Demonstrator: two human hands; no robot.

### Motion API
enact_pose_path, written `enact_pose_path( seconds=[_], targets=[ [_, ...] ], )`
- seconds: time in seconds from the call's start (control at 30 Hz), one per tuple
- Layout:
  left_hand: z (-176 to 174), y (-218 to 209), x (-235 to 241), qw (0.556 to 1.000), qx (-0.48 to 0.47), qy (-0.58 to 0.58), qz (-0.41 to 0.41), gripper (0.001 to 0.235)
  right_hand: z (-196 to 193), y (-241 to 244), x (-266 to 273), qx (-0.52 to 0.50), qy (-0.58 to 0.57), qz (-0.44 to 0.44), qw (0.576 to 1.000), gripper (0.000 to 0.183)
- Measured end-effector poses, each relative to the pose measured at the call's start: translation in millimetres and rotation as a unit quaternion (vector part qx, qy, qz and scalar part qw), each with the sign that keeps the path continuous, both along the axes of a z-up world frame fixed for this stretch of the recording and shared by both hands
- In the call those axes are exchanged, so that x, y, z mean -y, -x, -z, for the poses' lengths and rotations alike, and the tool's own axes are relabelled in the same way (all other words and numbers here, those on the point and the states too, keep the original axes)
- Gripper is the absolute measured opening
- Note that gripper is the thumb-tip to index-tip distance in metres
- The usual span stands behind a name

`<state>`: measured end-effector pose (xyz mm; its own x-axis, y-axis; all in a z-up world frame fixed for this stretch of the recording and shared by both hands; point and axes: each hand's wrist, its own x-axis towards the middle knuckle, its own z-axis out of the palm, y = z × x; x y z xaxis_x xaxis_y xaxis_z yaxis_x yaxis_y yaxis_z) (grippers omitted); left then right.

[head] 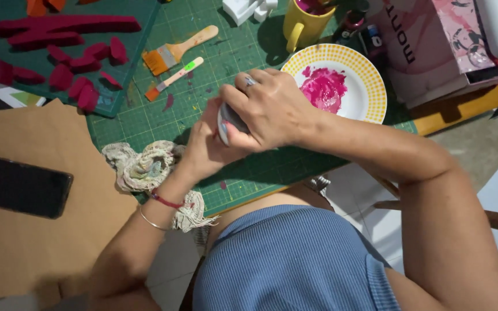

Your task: Preparing paint and using a brush to paint foam shapes inside a protective bag.

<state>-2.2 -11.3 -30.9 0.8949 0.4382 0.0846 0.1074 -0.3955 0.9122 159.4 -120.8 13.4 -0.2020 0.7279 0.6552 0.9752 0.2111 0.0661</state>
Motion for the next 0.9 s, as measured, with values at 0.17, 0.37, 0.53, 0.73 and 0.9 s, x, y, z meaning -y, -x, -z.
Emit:
enact_pose_path(
  seconds=[0.17,0.37,0.53,0.73,0.9],
  targets=[
    [-6.2,-11.8,-14.4,0.995,-0.092,-0.009,-0.026,0.093,-3.6,0.4,-10.9,0.007,0.022,0.06,0.998,0.046],
    [15.9,-5.8,-10.6,0.989,0.134,0.055,0.013,0.101,-25.3,-0.1,-6.9,-0.043,0.115,0.113,0.986,0.047],
    [22.9,-7.4,20.0,0.885,0.259,0.383,-0.056,0.08,-34.7,14.8,-0.2,-0.135,0.081,0.102,0.982,0.043],
    [12.2,-27.7,31.3,0.83,0.22,0.465,-0.216,0.053,-1.7,9.5,-11.5,-0.082,0.013,0.084,0.993,0.041],
    [29.9,-30.7,34.2,0.841,0.221,0.444,-0.217,0.056,-8.0,8.1,-7.9,-0.049,-0.02,0.033,0.998,0.04]
  ],
)
